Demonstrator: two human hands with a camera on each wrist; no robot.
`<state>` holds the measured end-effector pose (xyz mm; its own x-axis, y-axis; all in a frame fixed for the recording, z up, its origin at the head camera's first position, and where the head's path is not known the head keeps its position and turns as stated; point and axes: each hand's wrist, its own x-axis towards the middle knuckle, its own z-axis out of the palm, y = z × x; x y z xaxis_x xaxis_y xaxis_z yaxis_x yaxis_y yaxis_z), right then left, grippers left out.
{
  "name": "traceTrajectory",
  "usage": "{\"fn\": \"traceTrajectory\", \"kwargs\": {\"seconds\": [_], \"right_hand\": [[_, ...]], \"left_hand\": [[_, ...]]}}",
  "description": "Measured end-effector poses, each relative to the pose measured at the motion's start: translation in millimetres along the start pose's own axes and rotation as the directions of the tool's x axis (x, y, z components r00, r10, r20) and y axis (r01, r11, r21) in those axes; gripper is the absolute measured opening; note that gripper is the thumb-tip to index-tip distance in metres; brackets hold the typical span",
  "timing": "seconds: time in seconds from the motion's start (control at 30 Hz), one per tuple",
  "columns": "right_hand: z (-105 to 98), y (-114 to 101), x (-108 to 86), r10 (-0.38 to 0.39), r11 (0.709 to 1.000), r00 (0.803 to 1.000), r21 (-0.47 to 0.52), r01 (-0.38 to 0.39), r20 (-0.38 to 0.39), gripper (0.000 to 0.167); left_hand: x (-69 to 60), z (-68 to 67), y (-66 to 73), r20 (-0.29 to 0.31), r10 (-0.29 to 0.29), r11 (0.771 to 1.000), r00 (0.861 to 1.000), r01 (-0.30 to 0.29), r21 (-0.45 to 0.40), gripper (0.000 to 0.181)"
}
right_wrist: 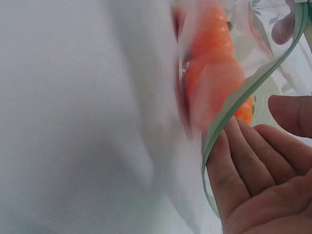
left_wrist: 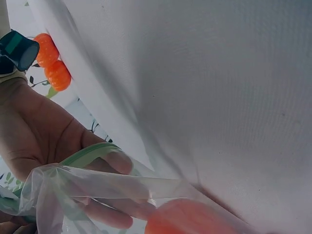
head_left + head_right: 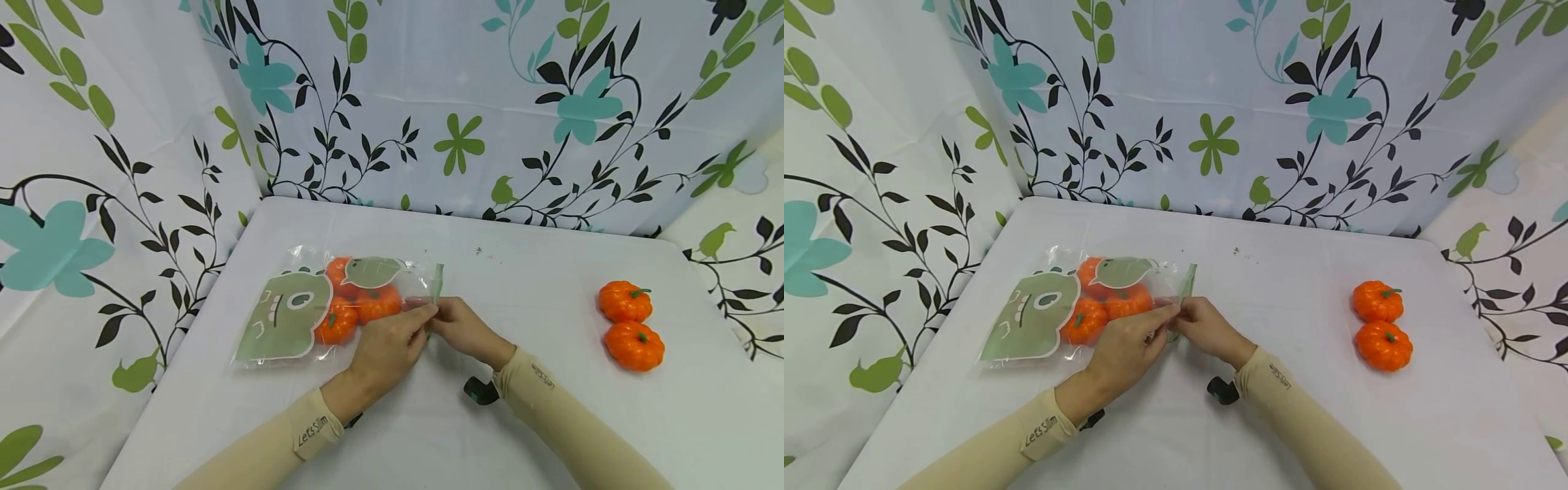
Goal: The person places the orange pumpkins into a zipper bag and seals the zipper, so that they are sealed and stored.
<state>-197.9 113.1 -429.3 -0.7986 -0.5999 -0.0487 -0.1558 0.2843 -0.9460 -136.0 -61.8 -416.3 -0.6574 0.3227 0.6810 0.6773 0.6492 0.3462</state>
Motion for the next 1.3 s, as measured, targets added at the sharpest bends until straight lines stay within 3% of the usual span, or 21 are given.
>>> {"fn": "traceTrajectory", "kwargs": {"seconds": [0.3, 0.47, 0.73, 0.87, 0.97, 1.03, 1.1, 1.23, 1.3], "right_hand": [[3, 6, 8.0, 0.002, 0.999, 0.993, 0.047, -0.007, 0.121, 0.063], [6, 9, 11.9, 0.001, 0.999, 0.991, 0.038, -0.006, 0.134, 0.065], [0, 5, -3.7, 0.005, 1.000, 0.999, 0.027, -0.006, 0.051, 0.057], [-17, 3, -25.0, -0.022, 1.000, 1.000, -0.013, 0.021, -0.015, 0.050], [-34, 1, -46.6, -0.049, 0.993, 0.995, -0.110, 0.040, -0.087, 0.047], [-47, -1, -61.9, -0.075, 0.974, 0.987, -0.222, 0.042, -0.144, 0.046], [-60, -4, -77.0, -0.113, 0.936, 0.973, -0.351, 0.036, -0.202, 0.047], [-88, -11, -104.8, -0.193, 0.804, 0.929, -0.594, -0.034, -0.315, 0.054], [-102, -13, -116.7, -0.230, 0.741, 0.903, -0.667, -0.079, -0.363, 0.057]], "left_hand": [[-2.2, -0.1, 0.2, 0.011, 0.017, 1.000, 1.000, -0.017, -0.010, 0.032], [-2.8, 0.7, 0.7, 0.011, 0.015, 0.999, 1.000, -0.015, -0.028, 0.032], [-2.2, -0.2, 0.1, 0.014, 0.009, 1.000, 1.000, -0.008, -0.024, 0.031], [-0.8, -0.3, -0.6, 0.007, 0.004, 1.000, 1.000, -0.004, -0.020, 0.032], [-0.1, -0.7, -0.2, 0.016, -0.007, 1.000, 1.000, 0.008, -0.027, 0.033], [0.1, -1.0, 0.4, 0.024, -0.016, 0.999, 1.000, 0.016, -0.035, 0.033], [0.1, -1.2, 1.0, 0.030, -0.023, 0.999, 0.999, 0.024, -0.041, 0.033], [0.1, -0.7, 1.7, 0.034, -0.034, 0.998, 0.999, 0.036, -0.055, 0.033], [0.3, -0.9, 2.3, 0.035, -0.038, 0.998, 0.999, 0.040, -0.057, 0.033]]}}
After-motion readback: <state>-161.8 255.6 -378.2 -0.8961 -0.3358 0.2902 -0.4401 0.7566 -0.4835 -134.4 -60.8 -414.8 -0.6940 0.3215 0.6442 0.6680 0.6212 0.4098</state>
